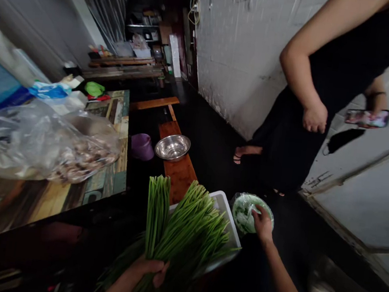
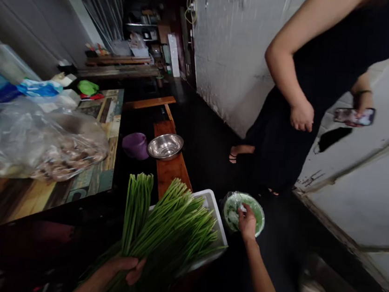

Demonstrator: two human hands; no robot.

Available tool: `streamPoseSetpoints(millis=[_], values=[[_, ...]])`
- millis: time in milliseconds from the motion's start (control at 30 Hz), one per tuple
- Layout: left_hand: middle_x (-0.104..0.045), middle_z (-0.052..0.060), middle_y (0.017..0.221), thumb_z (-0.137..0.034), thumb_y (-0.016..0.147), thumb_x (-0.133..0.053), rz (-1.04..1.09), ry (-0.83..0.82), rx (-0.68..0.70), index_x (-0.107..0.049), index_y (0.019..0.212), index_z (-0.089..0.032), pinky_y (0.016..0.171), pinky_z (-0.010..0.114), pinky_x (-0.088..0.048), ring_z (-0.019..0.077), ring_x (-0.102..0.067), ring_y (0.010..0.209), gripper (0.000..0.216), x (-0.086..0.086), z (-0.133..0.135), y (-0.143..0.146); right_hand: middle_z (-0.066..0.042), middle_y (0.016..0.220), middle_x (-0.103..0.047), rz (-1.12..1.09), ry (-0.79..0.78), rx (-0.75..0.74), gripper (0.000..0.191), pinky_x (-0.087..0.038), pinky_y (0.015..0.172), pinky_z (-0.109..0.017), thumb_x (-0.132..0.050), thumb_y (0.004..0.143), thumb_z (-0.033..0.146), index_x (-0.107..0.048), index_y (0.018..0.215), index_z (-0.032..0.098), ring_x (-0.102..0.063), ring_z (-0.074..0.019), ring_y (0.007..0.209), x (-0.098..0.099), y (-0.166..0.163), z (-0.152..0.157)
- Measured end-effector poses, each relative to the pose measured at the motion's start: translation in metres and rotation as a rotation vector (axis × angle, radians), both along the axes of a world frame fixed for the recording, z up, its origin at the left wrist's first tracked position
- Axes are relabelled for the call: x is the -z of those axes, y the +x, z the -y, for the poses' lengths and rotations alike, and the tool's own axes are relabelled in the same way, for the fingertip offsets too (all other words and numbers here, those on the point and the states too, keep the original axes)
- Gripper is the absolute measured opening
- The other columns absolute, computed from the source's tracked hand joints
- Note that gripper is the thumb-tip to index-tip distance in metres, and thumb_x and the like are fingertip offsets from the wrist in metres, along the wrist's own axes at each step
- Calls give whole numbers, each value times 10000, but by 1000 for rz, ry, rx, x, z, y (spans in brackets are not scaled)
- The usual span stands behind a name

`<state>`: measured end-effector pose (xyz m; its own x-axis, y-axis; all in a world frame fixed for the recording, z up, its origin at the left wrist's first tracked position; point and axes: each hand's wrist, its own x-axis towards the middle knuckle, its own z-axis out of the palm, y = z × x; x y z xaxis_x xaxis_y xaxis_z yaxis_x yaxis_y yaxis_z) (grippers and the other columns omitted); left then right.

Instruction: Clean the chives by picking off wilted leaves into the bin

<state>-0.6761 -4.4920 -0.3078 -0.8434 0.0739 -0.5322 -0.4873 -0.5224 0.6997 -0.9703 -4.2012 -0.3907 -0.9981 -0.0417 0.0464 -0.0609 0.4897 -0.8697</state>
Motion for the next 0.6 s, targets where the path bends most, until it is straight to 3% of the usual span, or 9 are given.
streamPoseSetpoints(millis=[167,267,400,500,600], values=[[-482,-22,422,-568,591,-802,15,-105,-2,-666,607,-134,474,250,-283,110,-434,418,455,1,-4,-5,-109,1137,-656,-167,-170,-335,331,-427,988,-426,-519,894,499,-683,865,213,-594,-254,1087,-77,44,67],[-492,-9,402,-559,600,-797,7,-187,11,-663,571,-127,484,255,-298,119,-452,418,454,3,-7,-6,-103,1234,-610,-157,-102,-393,328,-364,1037,-480,-676,784,547,-689,826,222,-541,-296,1178,-112,63,92],[-492,-5,390,-529,583,-806,31,-184,-10,-652,542,-127,482,261,-304,120,-441,413,433,9,-8,-4,-104,1332,-559,-18,-73,-474,440,-313,1076,-518,-842,590,508,-684,889,226,-482,-345,1270,-111,71,102],[-501,-3,399,-527,620,-783,44,-195,-51,-640,529,-131,482,257,-297,119,-446,424,430,10,-8,-2,-112,1403,-498,16,-155,-483,584,-327,1093,-473,-851,592,423,-626,1097,235,-472,-307,1298,-94,77,105],[-518,-2,410,-526,602,-785,47,-183,-61,-644,530,-133,478,257,-290,117,-443,424,424,11,-10,-2,-112,1424,-480,34,-149,-423,581,-306,1114,-483,-839,606,374,-595,1114,228,-448,-299,1323,-84,86,110]])
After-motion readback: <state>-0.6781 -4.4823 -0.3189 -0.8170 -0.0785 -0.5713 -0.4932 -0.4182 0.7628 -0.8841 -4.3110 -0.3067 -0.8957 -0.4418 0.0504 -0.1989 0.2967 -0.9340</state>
